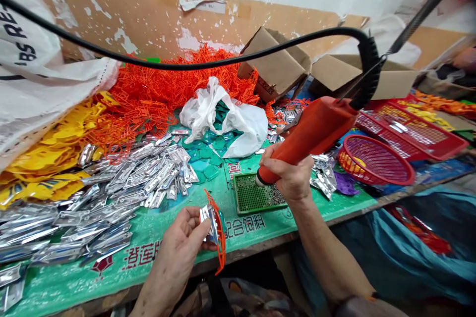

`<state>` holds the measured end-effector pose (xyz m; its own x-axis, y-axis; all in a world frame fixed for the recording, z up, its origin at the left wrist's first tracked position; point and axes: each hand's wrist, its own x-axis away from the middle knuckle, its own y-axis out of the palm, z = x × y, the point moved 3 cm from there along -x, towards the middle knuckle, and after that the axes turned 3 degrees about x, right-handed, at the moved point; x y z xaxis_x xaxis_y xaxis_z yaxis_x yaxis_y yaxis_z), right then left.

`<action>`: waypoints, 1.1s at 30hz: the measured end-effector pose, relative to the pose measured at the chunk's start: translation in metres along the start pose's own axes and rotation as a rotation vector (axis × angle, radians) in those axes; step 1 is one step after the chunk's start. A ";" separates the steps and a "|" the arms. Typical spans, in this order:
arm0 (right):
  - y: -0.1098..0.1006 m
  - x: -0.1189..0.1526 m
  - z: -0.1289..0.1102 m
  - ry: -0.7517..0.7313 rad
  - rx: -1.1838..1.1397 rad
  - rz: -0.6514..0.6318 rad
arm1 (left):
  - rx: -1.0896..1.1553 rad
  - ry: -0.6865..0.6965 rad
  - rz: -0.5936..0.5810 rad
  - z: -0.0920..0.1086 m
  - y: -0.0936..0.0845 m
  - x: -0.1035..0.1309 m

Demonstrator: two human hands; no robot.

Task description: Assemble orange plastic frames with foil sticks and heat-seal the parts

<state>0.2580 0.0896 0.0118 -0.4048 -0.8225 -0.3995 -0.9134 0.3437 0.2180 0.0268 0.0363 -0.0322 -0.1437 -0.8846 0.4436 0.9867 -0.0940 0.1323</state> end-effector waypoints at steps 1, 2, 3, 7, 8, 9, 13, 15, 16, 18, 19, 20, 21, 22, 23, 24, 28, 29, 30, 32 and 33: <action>0.000 0.000 0.000 0.002 0.006 0.001 | 0.000 0.002 -0.004 -0.001 0.000 -0.001; -0.001 0.001 0.000 0.004 0.010 0.004 | -0.001 0.004 -0.007 -0.002 0.000 -0.001; -0.001 0.001 0.000 0.005 0.011 0.008 | -0.003 0.004 -0.010 -0.002 0.000 -0.002; -0.001 0.002 0.000 0.016 0.007 0.015 | -0.017 0.007 -0.013 -0.004 0.000 -0.002; 0.000 0.002 0.000 0.016 0.008 0.016 | -0.021 0.011 -0.015 -0.005 0.000 -0.003; 0.000 0.001 0.000 0.014 0.010 0.019 | -0.026 0.012 -0.018 -0.006 0.000 -0.004; 0.001 0.002 -0.001 0.011 0.034 0.035 | -0.070 0.021 -0.055 -0.007 -0.001 -0.007; 0.001 0.003 -0.001 0.017 0.049 0.038 | -0.105 0.036 -0.078 -0.005 -0.001 -0.009; 0.001 0.003 -0.001 0.021 0.053 0.038 | -0.123 0.043 -0.088 -0.003 0.000 -0.009; 0.001 0.003 -0.001 0.023 0.050 0.042 | -0.161 0.053 -0.103 0.001 0.001 -0.010; 0.001 0.003 -0.001 0.020 0.046 0.044 | -0.176 0.055 -0.108 0.002 0.001 -0.010; 0.001 0.002 -0.001 0.018 0.042 0.043 | -0.189 0.053 -0.110 0.003 0.001 -0.011; 0.001 0.002 -0.001 0.015 0.041 0.042 | -0.199 0.047 -0.111 0.005 0.002 -0.010; 0.001 0.002 -0.001 0.011 0.044 0.042 | -0.208 0.037 -0.112 0.005 0.002 -0.010; 0.000 0.002 0.000 0.010 0.048 0.041 | -0.219 0.025 -0.116 0.006 0.002 -0.010; 0.000 0.002 0.000 0.011 0.050 0.041 | -0.232 0.011 -0.122 0.007 0.002 -0.010; 0.001 0.002 0.000 0.022 0.049 0.031 | -0.283 -0.019 -0.148 0.010 0.001 -0.009; 0.001 0.002 0.000 0.025 0.052 0.026 | -0.294 -0.017 -0.156 0.010 0.000 -0.009; 0.001 0.002 -0.001 0.026 0.058 0.023 | -0.305 -0.011 -0.165 0.011 0.000 -0.009; 0.002 0.003 -0.001 0.028 0.060 0.022 | -0.324 0.003 -0.184 0.012 0.001 -0.010; 0.002 0.003 -0.001 0.030 0.054 0.023 | -0.327 0.007 -0.190 0.013 0.002 -0.011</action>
<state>0.2553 0.0871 0.0120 -0.4249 -0.8270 -0.3682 -0.9052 0.3859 0.1779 0.0293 0.0517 -0.0251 -0.3267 -0.8403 0.4326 0.9146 -0.3964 -0.0794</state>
